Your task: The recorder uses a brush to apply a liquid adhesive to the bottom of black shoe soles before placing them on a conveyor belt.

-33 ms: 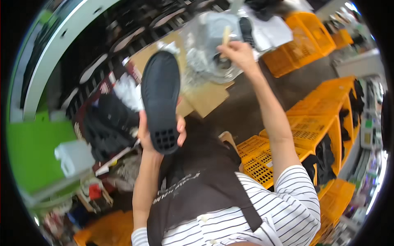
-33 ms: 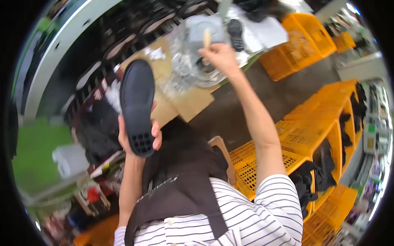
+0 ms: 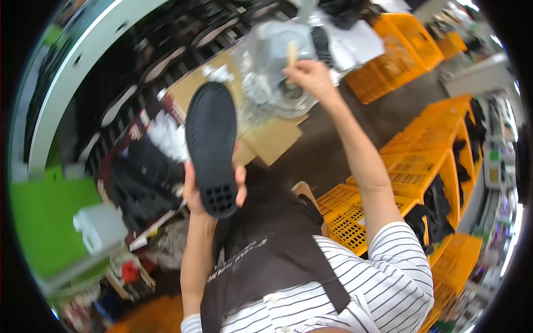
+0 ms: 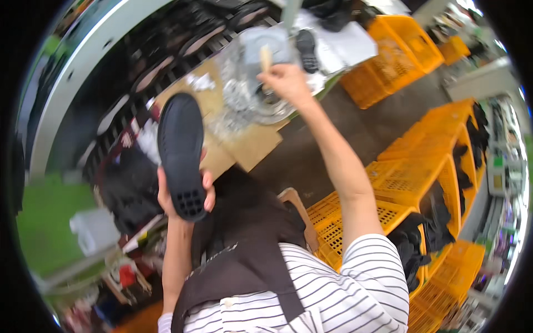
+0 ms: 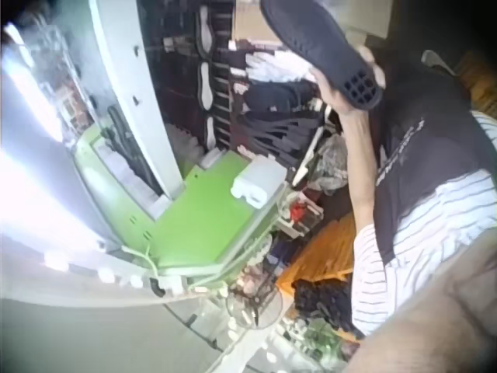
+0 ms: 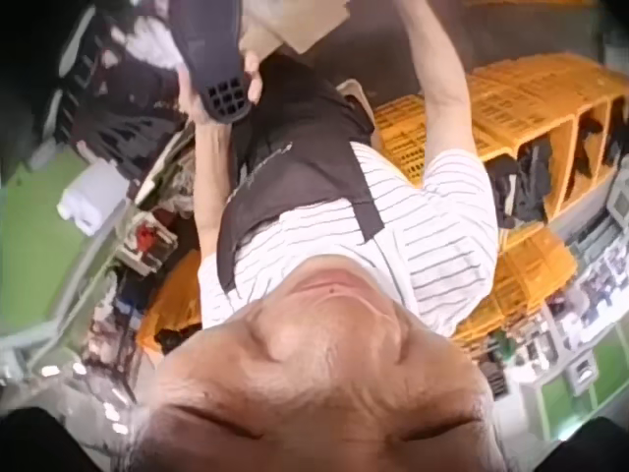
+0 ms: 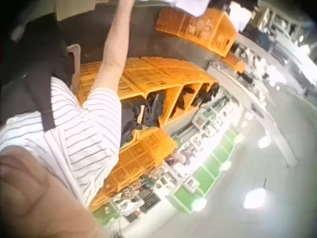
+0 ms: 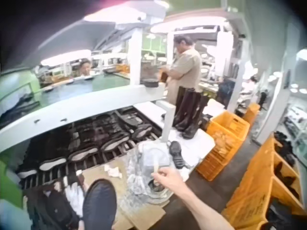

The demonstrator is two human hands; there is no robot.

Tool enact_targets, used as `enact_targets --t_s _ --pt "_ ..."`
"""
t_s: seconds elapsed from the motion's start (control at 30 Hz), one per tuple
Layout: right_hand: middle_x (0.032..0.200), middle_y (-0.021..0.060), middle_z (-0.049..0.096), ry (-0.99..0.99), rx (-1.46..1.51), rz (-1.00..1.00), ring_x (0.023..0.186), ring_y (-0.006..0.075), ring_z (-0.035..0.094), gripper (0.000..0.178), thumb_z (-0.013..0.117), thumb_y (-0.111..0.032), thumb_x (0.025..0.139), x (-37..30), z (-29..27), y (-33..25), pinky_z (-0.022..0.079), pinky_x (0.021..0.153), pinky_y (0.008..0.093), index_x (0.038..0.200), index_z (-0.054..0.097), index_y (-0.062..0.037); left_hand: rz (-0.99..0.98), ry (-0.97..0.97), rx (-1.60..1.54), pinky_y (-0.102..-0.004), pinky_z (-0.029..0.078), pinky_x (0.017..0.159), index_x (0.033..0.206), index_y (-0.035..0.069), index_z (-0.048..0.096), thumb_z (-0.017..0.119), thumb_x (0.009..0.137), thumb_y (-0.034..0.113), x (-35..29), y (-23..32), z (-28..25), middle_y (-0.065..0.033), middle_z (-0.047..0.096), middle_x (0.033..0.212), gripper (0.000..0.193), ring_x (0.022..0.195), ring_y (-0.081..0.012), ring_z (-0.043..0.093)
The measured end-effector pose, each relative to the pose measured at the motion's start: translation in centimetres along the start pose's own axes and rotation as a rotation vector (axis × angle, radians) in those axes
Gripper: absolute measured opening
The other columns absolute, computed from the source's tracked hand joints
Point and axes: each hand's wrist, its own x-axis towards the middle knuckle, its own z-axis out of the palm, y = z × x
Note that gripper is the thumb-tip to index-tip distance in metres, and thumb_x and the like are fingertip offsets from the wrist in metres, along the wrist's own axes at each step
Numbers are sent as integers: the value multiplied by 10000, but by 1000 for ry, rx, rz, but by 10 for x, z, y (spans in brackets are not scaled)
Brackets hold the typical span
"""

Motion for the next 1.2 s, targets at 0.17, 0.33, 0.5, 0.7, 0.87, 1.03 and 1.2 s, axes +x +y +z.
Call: enact_targets --t_s 0.17,0.33,0.5,0.7,0.87,1.03,1.2 --pt "654 67 644 -106 -65 5 593 134 586 313 714 -318 738 -1 -11 -25 467 576 309 827 679 -21 6 -16 86 -350 468 524 1361 -98 241 300 891 654 -13 4 -23 -197 537 788 888 601 -286 570" --pt "702 141 642 -123 -266 -49 659 205 623 270 652 -287 723 -10 -28 -32 478 633 334 745 635 -18 -38 30 217 -328 461 536 1158 -91 449 281 907 637 -13 16 -38 -186 553 745 788 615 -254 551" --pt "757 56 648 -232 -129 -25 703 139 599 255 620 -287 826 -11 -41 -49 484 683 303 891 659 -44 -10 76 219 -324 457 535 1048 -70 501 240 914 638 -2 33 -41 -190 566 760 766 612 -251 548" --pt "708 -12 625 -283 36 55 594 78 550 279 645 -317 845 -23 -45 -71 460 545 257 889 678 -44 101 220 234 -358 495 834 1210 -47 471 382 892 634 13 36 -47 -190 609 1079 757 934 -249 615" --pt "686 -42 584 -183 72 134 566 23 489 201 665 -249 848 -42 -44 -71 385 473 189 895 666 -54 229 77 416 -392 418 987 1350 -18 349 773 729 356 27 42 -23 -248 489 1283 839 1151 -285 534" --pt "626 -23 594 81 11 20 545 27 514 115 693 -140 802 -55 -24 -52 411 474 204 812 667 -28 221 138 423 -438 338 1054 1336 83 392 755 727 210 38 26 -30 -202 405 1383 721 1251 -284 438" --pt "622 -2 604 165 158 168 485 37 515 158 698 -159 822 -64 -10 -41 402 451 189 789 654 -11 200 177 409 -418 311 1061 1318 111 408 735 749 150 49 11 -34 -182 379 1413 658 1281 -249 399"
